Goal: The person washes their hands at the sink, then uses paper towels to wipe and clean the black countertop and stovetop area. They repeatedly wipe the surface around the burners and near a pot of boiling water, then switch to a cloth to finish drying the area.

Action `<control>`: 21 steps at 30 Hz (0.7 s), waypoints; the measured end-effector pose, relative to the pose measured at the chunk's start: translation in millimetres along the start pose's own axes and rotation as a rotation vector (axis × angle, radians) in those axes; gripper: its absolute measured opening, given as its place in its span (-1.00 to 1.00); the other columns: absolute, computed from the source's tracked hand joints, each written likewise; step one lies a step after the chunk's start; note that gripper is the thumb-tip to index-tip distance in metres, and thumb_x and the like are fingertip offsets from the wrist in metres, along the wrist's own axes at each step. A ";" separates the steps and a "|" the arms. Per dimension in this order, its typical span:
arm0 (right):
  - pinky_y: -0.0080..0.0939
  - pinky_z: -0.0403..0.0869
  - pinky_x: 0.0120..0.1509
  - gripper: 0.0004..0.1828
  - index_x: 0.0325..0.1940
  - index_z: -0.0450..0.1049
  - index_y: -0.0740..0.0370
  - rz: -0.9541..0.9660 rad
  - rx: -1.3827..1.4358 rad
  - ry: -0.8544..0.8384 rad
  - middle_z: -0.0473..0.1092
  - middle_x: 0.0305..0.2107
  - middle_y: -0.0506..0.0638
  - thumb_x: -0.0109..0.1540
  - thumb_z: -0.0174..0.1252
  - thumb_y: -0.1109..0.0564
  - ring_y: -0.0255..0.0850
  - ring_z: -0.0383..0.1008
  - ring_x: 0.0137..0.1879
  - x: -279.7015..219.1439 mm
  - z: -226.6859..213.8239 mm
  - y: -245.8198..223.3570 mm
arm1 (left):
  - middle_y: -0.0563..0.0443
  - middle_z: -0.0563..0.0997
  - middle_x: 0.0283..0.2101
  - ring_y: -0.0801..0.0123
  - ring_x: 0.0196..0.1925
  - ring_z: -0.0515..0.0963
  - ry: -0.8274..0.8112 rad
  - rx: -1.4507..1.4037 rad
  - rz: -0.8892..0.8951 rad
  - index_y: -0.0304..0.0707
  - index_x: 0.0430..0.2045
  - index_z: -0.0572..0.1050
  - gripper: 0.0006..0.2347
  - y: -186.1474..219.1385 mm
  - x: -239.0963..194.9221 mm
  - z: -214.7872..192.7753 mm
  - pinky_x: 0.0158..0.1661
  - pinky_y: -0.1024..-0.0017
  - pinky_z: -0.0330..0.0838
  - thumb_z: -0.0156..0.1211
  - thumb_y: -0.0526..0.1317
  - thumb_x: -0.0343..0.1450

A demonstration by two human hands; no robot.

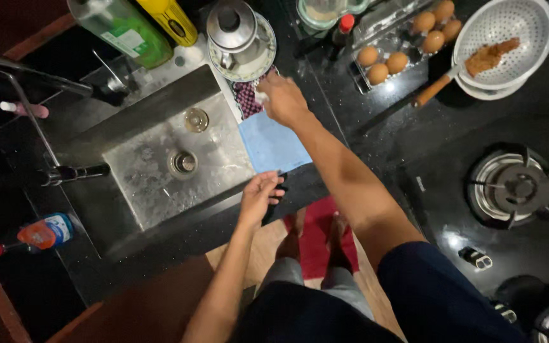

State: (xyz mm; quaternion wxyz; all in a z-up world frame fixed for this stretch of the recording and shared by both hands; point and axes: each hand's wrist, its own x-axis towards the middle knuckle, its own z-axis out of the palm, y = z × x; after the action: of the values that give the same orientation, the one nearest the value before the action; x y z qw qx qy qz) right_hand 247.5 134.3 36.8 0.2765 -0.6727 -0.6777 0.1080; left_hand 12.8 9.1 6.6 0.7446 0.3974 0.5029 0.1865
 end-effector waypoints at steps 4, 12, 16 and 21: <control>0.13 0.33 0.25 -0.35 0.33 0.37 0.21 0.056 0.176 0.061 0.36 0.14 0.22 0.13 0.27 0.18 0.19 0.37 0.22 -40.2 3.6 -1.6 | 0.00 0.69 -0.11 0.45 -0.27 0.66 0.044 0.098 0.076 -0.25 0.00 0.51 -0.74 -4.1 -13.3 3.6 -0.34 0.53 0.47 0.19 -0.17 0.48; 0.34 -0.08 0.56 -0.30 0.38 0.30 0.20 0.133 -0.203 -0.251 0.15 0.42 0.13 0.16 0.16 -0.01 0.03 -0.04 0.56 -225.1 -0.9 -50.9 | -0.49 0.36 0.34 -0.29 0.31 0.36 -0.004 1.184 0.773 -0.32 0.18 0.45 -0.52 16.0 19.3 -4.6 0.27 0.03 0.23 0.34 -0.09 0.39; 0.23 -0.04 0.60 -0.28 0.40 0.31 0.24 0.384 -0.185 -0.154 0.18 0.40 0.14 0.17 0.17 -0.04 0.04 -0.02 0.59 -290.5 -34.5 -65.6 | -0.59 0.33 0.32 -0.28 0.41 0.27 -0.079 1.691 0.735 -0.40 0.24 0.40 -0.30 15.8 49.5 -5.5 0.31 -0.03 0.15 0.27 0.17 0.32; 0.10 0.35 0.41 -0.43 0.32 0.39 0.18 0.793 0.110 -0.141 0.41 0.15 0.24 0.28 0.13 -0.12 0.15 0.39 0.30 -430.8 -69.7 -86.7 | -0.66 0.16 0.42 -0.43 0.49 0.17 -0.010 1.903 0.594 -0.51 0.41 0.22 -0.14 23.6 74.3 13.5 0.38 -0.18 0.10 0.02 0.36 0.43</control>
State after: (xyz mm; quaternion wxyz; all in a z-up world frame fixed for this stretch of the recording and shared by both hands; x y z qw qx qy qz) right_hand 184.9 -306.2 40.4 0.2019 -0.8570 -0.3763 0.2885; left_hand 59.4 68.5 -17.3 0.0410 0.9392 0.3201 -0.1174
